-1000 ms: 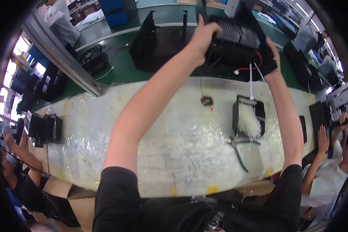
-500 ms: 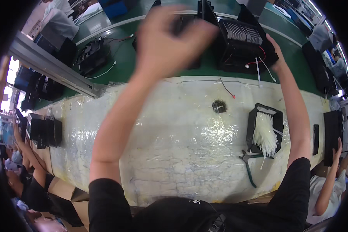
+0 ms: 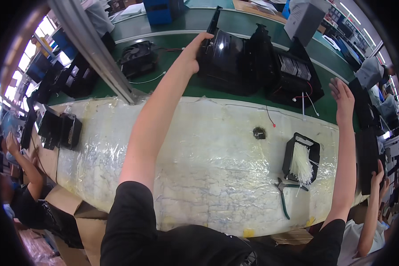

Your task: Assembling an electronic unit by installing a cooling fan and securing wires with cable ties.

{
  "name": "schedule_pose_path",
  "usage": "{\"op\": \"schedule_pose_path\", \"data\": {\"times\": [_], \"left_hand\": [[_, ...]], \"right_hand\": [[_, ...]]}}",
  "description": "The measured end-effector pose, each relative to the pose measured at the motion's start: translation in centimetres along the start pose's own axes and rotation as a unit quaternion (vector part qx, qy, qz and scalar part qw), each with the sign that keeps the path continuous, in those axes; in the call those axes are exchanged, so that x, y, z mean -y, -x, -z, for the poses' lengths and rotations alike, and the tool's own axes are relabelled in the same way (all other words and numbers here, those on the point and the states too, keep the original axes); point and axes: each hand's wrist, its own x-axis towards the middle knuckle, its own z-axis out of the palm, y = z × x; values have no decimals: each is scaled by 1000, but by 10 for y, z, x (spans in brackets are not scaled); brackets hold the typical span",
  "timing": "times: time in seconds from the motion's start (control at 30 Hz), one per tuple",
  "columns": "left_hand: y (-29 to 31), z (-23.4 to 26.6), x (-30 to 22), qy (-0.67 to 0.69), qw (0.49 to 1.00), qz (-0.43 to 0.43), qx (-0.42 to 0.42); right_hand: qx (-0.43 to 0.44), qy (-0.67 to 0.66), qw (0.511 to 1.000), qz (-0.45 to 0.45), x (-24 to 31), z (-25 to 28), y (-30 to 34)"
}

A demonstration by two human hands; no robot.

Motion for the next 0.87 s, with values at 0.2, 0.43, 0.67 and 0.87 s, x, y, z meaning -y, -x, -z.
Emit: {"op": "schedule_pose_path", "data": {"times": [0.2, 0.43, 0.67, 0.87], "left_hand": [[143, -57, -9, -102, 983, -132, -72], [349, -16, 64, 80, 991, -97, 36], [426, 9, 150, -2, 956, -288, -48], [453, -39, 179, -42, 968, -100, 225]], "right_hand": [[30, -83, 994, 59, 53, -19, 44], [268, -149, 952, -24, 95, -82, 148], [261, -247, 915, -183, 116, -98, 306], [149, -319, 930, -102, 115, -13, 466]]}}
